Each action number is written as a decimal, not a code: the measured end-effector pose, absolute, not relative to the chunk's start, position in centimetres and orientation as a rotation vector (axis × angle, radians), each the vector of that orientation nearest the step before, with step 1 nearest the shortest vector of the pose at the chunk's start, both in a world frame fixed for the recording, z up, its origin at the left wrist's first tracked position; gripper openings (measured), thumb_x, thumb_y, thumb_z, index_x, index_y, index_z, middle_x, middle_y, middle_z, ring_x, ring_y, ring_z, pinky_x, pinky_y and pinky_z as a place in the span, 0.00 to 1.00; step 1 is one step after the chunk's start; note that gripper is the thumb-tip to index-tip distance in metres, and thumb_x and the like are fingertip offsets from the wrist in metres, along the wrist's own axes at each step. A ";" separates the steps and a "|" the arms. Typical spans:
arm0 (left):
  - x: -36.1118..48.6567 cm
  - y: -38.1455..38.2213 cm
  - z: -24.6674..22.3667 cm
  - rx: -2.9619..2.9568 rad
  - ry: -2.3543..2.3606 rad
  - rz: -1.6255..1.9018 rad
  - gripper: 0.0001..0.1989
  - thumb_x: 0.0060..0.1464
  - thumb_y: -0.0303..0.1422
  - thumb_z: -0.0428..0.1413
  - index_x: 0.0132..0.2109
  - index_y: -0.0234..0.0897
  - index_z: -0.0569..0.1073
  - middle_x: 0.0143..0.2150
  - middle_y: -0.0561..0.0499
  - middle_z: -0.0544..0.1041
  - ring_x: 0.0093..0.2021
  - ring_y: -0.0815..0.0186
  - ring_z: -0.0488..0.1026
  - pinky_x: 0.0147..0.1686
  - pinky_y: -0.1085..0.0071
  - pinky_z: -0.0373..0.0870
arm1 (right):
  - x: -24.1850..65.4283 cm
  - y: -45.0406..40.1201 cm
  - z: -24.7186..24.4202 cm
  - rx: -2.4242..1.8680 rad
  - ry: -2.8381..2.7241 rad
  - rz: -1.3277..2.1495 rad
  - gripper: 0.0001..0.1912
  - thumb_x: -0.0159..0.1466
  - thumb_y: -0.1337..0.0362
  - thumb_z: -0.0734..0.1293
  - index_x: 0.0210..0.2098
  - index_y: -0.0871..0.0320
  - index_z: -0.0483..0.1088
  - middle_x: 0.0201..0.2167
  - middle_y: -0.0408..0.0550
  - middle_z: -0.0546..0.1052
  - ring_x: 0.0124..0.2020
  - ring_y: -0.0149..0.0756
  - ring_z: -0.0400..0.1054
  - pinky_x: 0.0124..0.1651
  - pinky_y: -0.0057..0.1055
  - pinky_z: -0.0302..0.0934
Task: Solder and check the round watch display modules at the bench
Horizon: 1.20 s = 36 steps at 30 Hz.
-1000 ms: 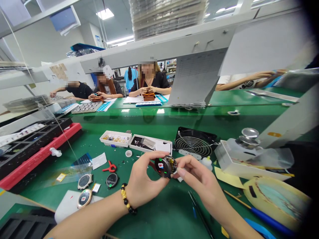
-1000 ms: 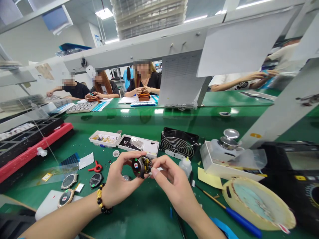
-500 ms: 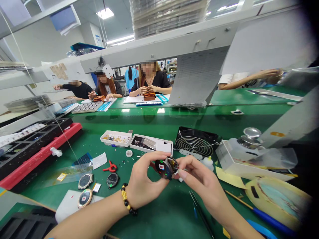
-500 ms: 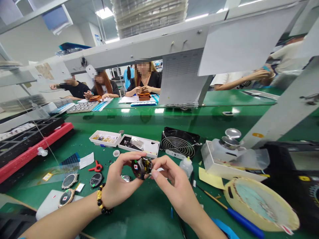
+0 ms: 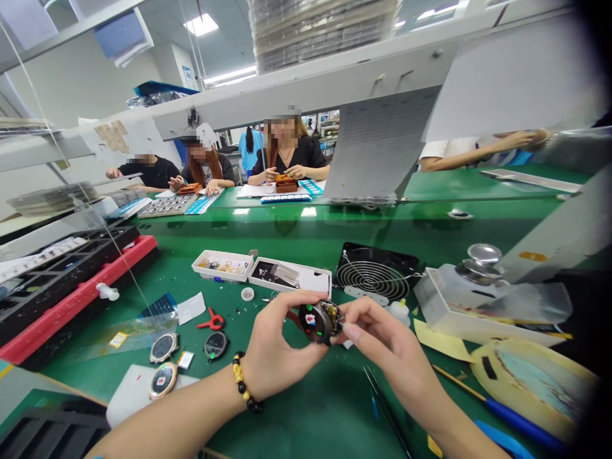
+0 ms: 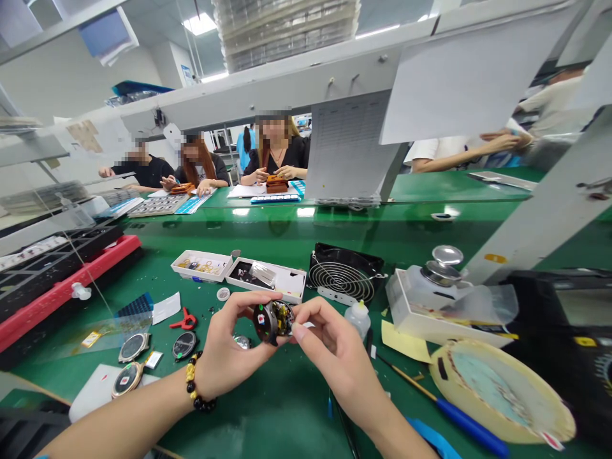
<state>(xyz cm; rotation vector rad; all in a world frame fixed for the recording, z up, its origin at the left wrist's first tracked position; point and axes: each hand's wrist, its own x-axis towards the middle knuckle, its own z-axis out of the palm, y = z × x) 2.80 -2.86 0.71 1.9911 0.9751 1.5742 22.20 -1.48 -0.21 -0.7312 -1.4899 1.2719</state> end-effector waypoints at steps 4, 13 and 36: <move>2.8 -2.9 0.7 1.983 0.977 1.563 0.27 0.51 0.21 0.69 0.55 0.43 0.72 0.56 0.48 0.81 0.54 0.61 0.80 0.46 0.70 0.78 | 22.4 -1.4 -0.4 -0.719 -1.538 1.285 0.10 0.74 0.53 0.68 0.39 0.52 0.70 0.39 0.44 0.74 0.39 0.34 0.75 0.43 0.24 0.72; 2.8 -2.8 0.7 2.009 0.956 1.606 0.27 0.50 0.19 0.67 0.55 0.44 0.71 0.55 0.50 0.81 0.53 0.64 0.80 0.46 0.73 0.77 | 22.4 -1.3 -0.5 -0.736 -1.526 1.269 0.12 0.73 0.52 0.69 0.38 0.52 0.71 0.39 0.44 0.74 0.38 0.32 0.74 0.43 0.22 0.72; 2.8 -2.9 0.7 2.024 0.949 1.599 0.27 0.51 0.20 0.66 0.54 0.44 0.71 0.56 0.50 0.81 0.54 0.63 0.80 0.46 0.73 0.77 | 22.2 -1.5 -0.3 -0.732 -1.513 1.262 0.13 0.72 0.50 0.69 0.37 0.52 0.71 0.38 0.42 0.75 0.38 0.31 0.74 0.42 0.20 0.70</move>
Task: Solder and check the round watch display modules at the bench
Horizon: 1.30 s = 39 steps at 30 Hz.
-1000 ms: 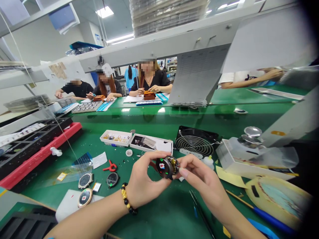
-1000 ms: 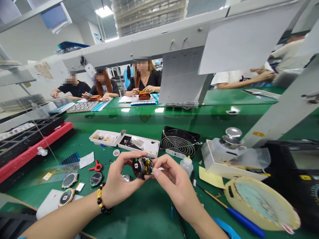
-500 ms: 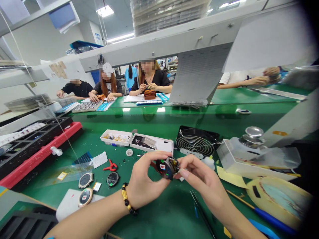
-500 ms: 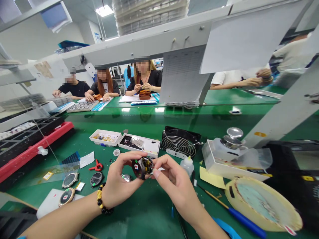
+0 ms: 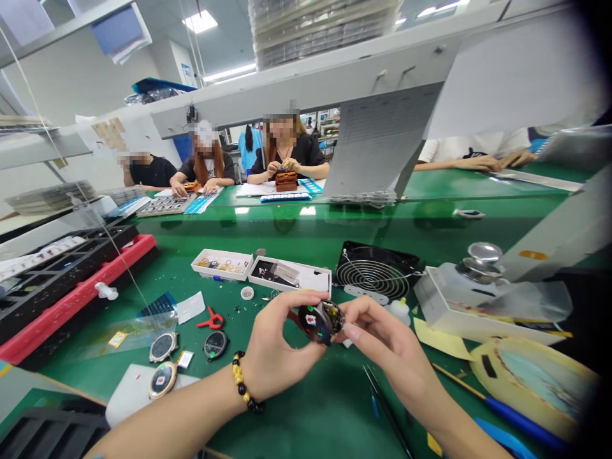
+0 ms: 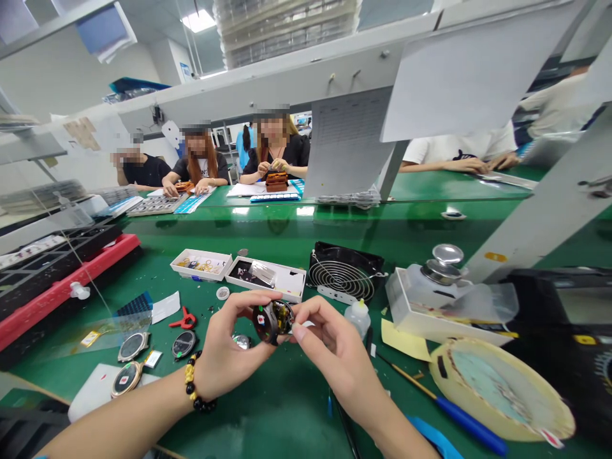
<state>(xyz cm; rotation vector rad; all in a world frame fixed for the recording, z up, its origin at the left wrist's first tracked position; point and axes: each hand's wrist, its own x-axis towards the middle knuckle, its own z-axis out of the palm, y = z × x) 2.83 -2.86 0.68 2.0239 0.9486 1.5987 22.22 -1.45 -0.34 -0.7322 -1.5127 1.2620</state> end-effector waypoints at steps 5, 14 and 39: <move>2.7 -2.9 0.8 1.981 0.979 1.522 0.25 0.52 0.21 0.67 0.54 0.44 0.71 0.56 0.50 0.81 0.54 0.63 0.80 0.46 0.72 0.77 | 22.6 -1.3 -0.2 -0.783 -1.583 1.229 0.17 0.72 0.47 0.68 0.37 0.54 0.68 0.40 0.45 0.74 0.38 0.35 0.73 0.40 0.26 0.67; 1.7 -2.1 2.3 1.929 0.998 1.124 0.22 0.53 0.24 0.66 0.54 0.42 0.74 0.52 0.50 0.81 0.47 0.63 0.80 0.44 0.69 0.76 | 23.5 -1.6 2.4 -1.002 -1.716 1.235 0.26 0.72 0.39 0.61 0.34 0.55 0.69 0.34 0.46 0.74 0.40 0.41 0.71 0.45 0.35 0.67; 1.5 -2.7 0.5 2.461 0.444 0.148 0.24 0.53 0.26 0.63 0.57 0.40 0.71 0.55 0.45 0.78 0.56 0.54 0.75 0.58 0.61 0.71 | 26.8 -14.6 -3.6 -1.802 -1.896 0.169 0.22 0.73 0.44 0.60 0.31 0.51 0.70 0.25 0.41 0.75 0.25 0.38 0.74 0.25 0.32 0.62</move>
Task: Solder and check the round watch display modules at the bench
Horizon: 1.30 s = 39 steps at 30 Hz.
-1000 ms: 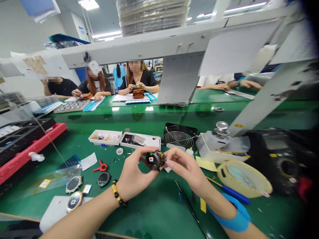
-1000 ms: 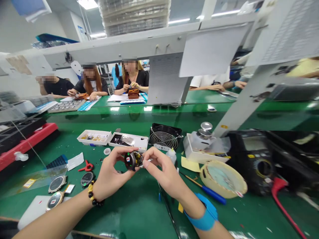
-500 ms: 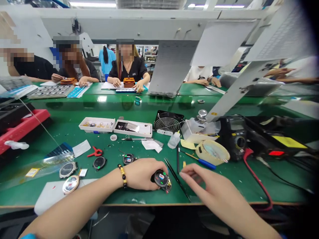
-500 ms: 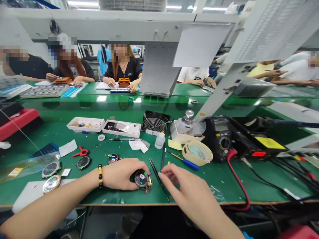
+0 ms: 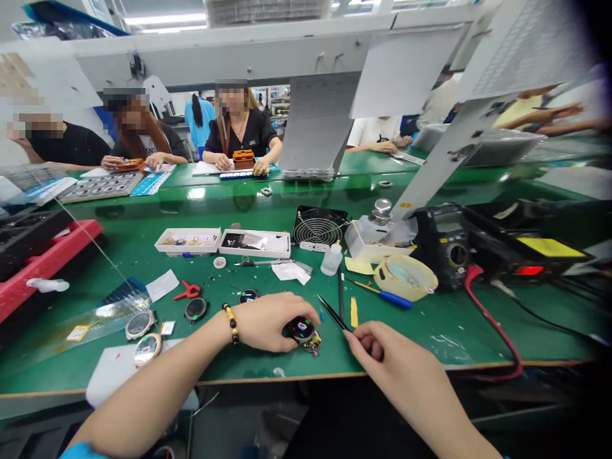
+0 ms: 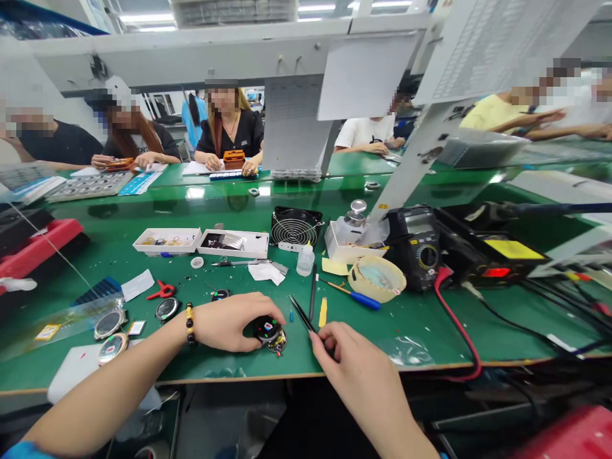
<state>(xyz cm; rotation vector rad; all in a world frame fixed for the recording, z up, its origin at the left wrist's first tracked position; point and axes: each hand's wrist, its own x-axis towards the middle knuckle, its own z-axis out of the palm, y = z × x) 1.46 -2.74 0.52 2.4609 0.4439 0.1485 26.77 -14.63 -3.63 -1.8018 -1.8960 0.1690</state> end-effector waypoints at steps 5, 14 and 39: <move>1.6 -3.0 0.8 2.477 0.452 0.128 0.29 0.52 0.30 0.69 0.60 0.39 0.70 0.57 0.44 0.77 0.58 0.52 0.74 0.59 0.60 0.71 | 28.1 -15.3 -2.7 -1.695 -1.719 0.243 0.24 0.72 0.38 0.62 0.39 0.50 0.76 0.33 0.40 0.83 0.31 0.39 0.81 0.31 0.30 0.70; 1.8 -3.0 0.4 2.450 0.508 0.179 0.30 0.52 0.33 0.70 0.61 0.39 0.71 0.57 0.44 0.79 0.58 0.51 0.75 0.59 0.58 0.71 | 27.7 -14.6 -0.7 -1.606 -1.647 0.045 0.22 0.72 0.41 0.64 0.40 0.50 0.78 0.35 0.44 0.84 0.30 0.39 0.79 0.24 0.29 0.68; 2.1 -3.4 0.9 2.414 0.574 0.159 0.25 0.51 0.29 0.65 0.56 0.41 0.73 0.53 0.46 0.78 0.56 0.53 0.73 0.57 0.60 0.72 | 26.1 -14.4 -5.1 -1.478 -1.636 0.596 0.15 0.75 0.49 0.63 0.42 0.48 0.79 0.44 0.43 0.83 0.45 0.40 0.79 0.49 0.33 0.73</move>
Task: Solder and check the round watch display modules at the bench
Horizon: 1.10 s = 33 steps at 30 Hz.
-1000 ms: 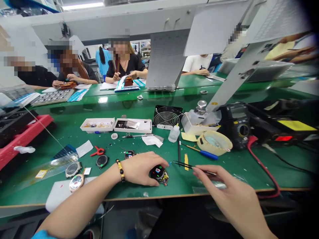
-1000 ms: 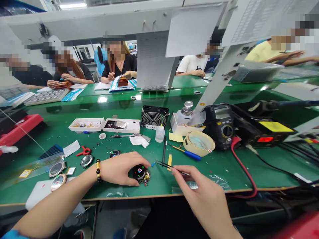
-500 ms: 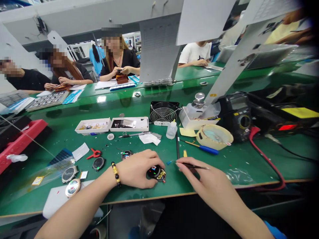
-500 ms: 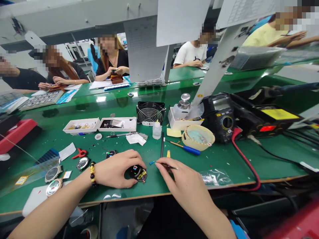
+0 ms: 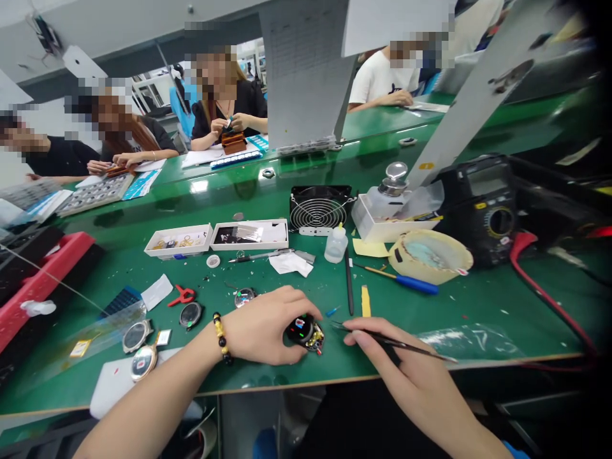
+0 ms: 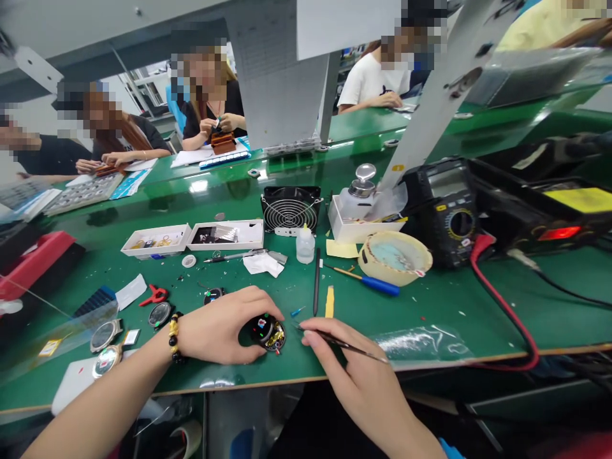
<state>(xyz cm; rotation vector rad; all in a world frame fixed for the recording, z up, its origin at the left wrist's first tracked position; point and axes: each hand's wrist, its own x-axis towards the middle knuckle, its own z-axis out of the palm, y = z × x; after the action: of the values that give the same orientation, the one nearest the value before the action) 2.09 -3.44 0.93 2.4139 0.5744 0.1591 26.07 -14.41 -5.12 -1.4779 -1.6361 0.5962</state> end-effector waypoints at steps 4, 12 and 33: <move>2.3 -3.5 0.9 2.423 0.587 0.138 0.25 0.51 0.29 0.65 0.57 0.40 0.73 0.54 0.46 0.77 0.56 0.53 0.73 0.57 0.60 0.72 | 26.5 -14.5 -5.4 -1.511 -1.582 0.684 0.15 0.74 0.49 0.64 0.39 0.49 0.77 0.38 0.42 0.81 0.41 0.38 0.78 0.44 0.30 0.71; 2.2 -3.6 1.1 2.429 0.577 0.124 0.27 0.53 0.29 0.64 0.60 0.41 0.71 0.56 0.45 0.77 0.58 0.52 0.72 0.59 0.59 0.72 | 26.3 -14.4 -5.1 -1.541 -1.573 0.740 0.15 0.73 0.48 0.64 0.40 0.48 0.77 0.37 0.40 0.81 0.39 0.38 0.77 0.43 0.31 0.69; 2.4 -3.7 1.0 2.441 0.593 0.116 0.22 0.54 0.30 0.64 0.56 0.39 0.74 0.54 0.46 0.77 0.57 0.55 0.72 0.57 0.62 0.72 | 26.9 -14.7 -5.9 -1.519 -1.547 0.771 0.15 0.73 0.47 0.65 0.41 0.45 0.80 0.41 0.41 0.82 0.44 0.40 0.77 0.47 0.31 0.70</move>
<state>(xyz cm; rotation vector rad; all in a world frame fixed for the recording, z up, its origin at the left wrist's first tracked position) 2.42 -3.72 0.98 2.4406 0.5930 0.1156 26.91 -14.69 -5.92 -1.5192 -1.5468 0.7705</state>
